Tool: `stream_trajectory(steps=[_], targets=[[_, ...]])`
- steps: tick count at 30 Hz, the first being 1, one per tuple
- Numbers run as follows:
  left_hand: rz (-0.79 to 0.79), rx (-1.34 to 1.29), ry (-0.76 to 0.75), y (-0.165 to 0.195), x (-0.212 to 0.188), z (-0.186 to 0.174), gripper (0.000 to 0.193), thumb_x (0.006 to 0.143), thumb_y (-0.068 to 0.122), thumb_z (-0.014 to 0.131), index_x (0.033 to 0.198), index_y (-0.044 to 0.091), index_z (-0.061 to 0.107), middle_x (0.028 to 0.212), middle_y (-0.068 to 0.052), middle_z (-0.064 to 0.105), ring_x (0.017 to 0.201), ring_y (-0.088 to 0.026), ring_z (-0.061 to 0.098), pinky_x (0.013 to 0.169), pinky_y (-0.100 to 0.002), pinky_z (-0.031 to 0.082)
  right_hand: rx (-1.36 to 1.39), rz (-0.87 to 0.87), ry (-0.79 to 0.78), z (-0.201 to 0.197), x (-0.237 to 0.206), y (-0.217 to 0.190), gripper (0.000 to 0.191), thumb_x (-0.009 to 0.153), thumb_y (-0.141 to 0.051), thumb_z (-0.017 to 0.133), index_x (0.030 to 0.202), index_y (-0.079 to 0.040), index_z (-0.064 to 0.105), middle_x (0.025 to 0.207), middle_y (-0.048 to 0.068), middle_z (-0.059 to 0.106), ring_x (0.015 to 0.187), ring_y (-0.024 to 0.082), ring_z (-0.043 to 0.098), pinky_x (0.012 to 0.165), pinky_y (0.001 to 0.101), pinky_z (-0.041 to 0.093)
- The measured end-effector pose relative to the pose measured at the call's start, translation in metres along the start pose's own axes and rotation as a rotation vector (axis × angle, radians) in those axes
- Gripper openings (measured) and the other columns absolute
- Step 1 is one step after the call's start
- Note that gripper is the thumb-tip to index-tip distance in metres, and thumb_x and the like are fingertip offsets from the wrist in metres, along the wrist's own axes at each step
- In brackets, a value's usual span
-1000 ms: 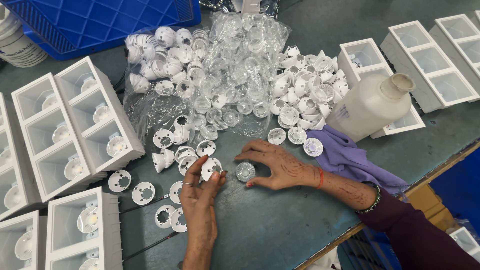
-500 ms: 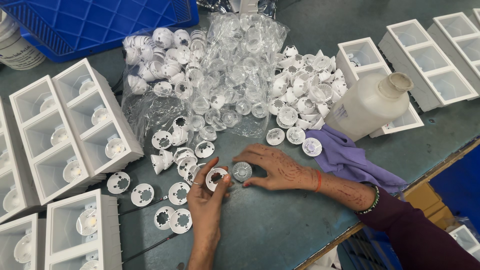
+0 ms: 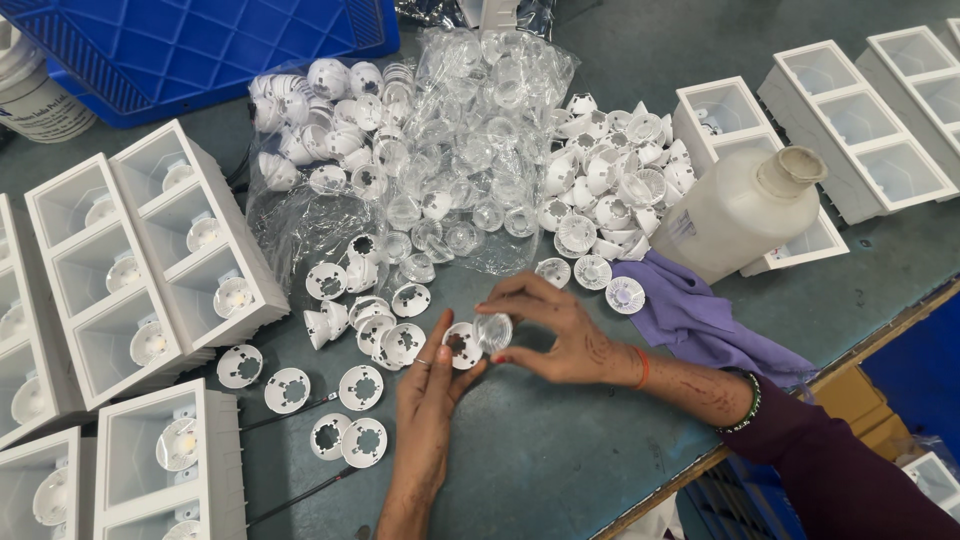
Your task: The person picks white plastic bulb covers and clear bulb housings from a pile on the workbench, presses a cover into a housing to snap the two parts together, and places the assembled bulb into a compartment of a white tray, repeating the cycle. At one point the person reaches across the table to grab more parts.
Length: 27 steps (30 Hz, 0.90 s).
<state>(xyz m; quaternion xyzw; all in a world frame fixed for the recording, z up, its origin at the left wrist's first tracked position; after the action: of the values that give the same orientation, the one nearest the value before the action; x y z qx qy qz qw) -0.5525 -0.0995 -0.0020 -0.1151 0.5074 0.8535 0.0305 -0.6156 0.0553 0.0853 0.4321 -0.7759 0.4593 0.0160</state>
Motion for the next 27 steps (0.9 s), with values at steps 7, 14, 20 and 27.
stream_trajectory(steps=[7, 14, 20, 27], targets=[[0.031, -0.025, -0.064, 0.006, -0.008, 0.009, 0.05, 0.096, 0.017, 0.063, 0.142, -0.001, 0.052, 0.132, -0.02, 0.065, 0.12, -0.022, 0.066, 0.103, -0.038, 0.054, 0.002, 0.051, -0.04, 0.011, -0.004, 0.002, 0.055, 0.081, -0.022, 0.088, 0.131, -0.01, 0.07, 0.121, 0.007, 0.064, 0.11, 0.019, 0.067, 0.093, 0.0325, 0.057], [0.0, -0.142, -0.048, 0.004, -0.009, 0.007, 0.048, 0.095, 0.015, 0.065, 0.138, -0.003, 0.055, 0.129, -0.011, 0.064, 0.12, -0.019, 0.066, 0.106, -0.039, 0.052, 0.055, 0.072, -0.022, 0.012, -0.006, 0.002, 0.054, 0.081, -0.023, 0.089, 0.13, -0.01, 0.07, 0.12, 0.005, 0.064, 0.102, 0.014, 0.069, 0.085, 0.0278, 0.062], [-0.023, -0.127, -0.06, 0.001, -0.005, 0.006, 0.047, 0.097, 0.018, 0.063, 0.14, 0.0, 0.06, 0.13, -0.013, 0.069, 0.116, -0.021, 0.069, 0.102, -0.042, 0.057, 0.063, 0.044, -0.003, 0.009, -0.005, 0.0, 0.051, 0.083, -0.023, 0.088, 0.129, -0.009, 0.07, 0.121, 0.006, 0.062, 0.106, 0.015, 0.069, 0.086, 0.0273, 0.063], [-0.038, -0.092, -0.048, -0.008, -0.004, 0.003, 0.045, 0.099, 0.018, 0.059, 0.142, 0.003, 0.059, 0.126, -0.013, 0.072, 0.111, -0.02, 0.071, 0.097, -0.041, 0.062, -0.155, -0.055, 0.038, 0.006, -0.006, -0.007, 0.054, 0.079, -0.027, 0.089, 0.127, -0.009, 0.071, 0.116, 0.005, 0.064, 0.104, 0.018, 0.068, 0.087, 0.0312, 0.058]])
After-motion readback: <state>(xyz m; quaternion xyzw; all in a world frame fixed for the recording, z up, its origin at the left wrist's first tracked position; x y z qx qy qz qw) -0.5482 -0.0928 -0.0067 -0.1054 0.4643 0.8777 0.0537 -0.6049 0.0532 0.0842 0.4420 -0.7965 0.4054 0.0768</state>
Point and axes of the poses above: each hand's wrist, its own x-axis towards the middle knuckle, its own z-axis out of the palm, y = z × x, the point moved 7 cm from there along x, towards the middle knuckle
